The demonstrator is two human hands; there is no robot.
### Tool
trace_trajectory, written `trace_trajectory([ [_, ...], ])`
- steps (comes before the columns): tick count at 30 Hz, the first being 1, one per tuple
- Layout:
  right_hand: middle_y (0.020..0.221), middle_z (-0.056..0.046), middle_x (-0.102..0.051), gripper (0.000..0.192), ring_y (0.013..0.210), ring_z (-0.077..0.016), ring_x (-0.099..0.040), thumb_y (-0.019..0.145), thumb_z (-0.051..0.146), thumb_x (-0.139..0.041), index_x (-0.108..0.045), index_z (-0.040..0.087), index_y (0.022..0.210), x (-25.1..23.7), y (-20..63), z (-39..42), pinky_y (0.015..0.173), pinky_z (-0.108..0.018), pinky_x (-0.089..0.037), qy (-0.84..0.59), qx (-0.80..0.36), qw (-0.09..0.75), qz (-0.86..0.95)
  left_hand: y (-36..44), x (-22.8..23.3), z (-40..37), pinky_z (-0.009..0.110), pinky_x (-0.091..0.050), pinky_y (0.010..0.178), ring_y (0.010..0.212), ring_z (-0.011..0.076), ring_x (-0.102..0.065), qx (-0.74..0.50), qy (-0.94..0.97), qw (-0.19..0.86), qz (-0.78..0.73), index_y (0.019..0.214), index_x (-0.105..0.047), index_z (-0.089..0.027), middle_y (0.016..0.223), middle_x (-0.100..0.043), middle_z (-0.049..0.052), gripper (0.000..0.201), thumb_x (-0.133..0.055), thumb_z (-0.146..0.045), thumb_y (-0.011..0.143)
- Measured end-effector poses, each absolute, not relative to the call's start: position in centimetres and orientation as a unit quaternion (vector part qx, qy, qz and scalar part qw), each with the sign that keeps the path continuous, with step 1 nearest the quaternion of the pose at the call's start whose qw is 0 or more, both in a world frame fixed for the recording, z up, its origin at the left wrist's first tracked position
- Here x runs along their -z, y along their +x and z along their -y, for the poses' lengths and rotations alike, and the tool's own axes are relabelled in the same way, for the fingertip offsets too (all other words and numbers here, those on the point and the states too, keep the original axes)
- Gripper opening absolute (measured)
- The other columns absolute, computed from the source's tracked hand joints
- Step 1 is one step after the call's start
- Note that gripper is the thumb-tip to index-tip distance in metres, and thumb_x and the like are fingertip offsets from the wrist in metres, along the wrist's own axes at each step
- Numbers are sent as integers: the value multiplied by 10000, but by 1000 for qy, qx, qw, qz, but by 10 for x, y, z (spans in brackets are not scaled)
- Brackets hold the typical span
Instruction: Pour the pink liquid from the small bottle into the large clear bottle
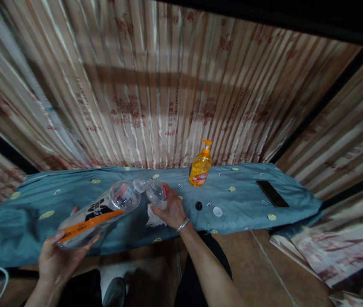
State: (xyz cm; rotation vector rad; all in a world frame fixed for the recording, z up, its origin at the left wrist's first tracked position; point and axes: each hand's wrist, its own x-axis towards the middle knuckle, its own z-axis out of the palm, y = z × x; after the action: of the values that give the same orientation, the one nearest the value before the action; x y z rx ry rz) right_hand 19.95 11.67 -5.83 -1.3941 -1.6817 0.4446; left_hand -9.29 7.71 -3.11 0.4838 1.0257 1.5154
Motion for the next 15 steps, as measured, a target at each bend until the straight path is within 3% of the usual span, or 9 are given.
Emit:
trace_trajectory([
  [4, 1400, -146, -610, 855, 1288, -312, -593, 726, 336, -808, -412, 199, 1471, 56, 199, -116, 1137, -490, -449, -559, -178, 436, 682, -93, 27, -76, 504, -668, 717, 1371, 447, -491, -642, 199, 587, -451, 1187, -701, -370, 1074, -786, 17, 564, -729, -393, 624],
  [9, 1391, -163, -611, 852, 1303, -323, -579, 727, 330, -801, -411, 173, 1467, 58, 200, -116, 1143, -501, -439, -558, -172, 432, 687, -91, 23, -74, 453, -668, 724, 1371, 436, -492, -645, 204, 584, -449, 1212, -685, -332, 1189, -758, 27, 601, -741, -401, 618],
  [15, 1393, -166, -609, 861, 1294, -324, -587, 714, 319, -811, -416, 166, 1464, 64, 200, -117, 1138, -490, -448, -560, -169, 437, 683, -93, 24, -74, 444, -664, 721, 1243, 419, -606, -648, 224, 576, -444, 1241, -677, -302, 1228, -742, 59, 684, -789, -372, 569],
])
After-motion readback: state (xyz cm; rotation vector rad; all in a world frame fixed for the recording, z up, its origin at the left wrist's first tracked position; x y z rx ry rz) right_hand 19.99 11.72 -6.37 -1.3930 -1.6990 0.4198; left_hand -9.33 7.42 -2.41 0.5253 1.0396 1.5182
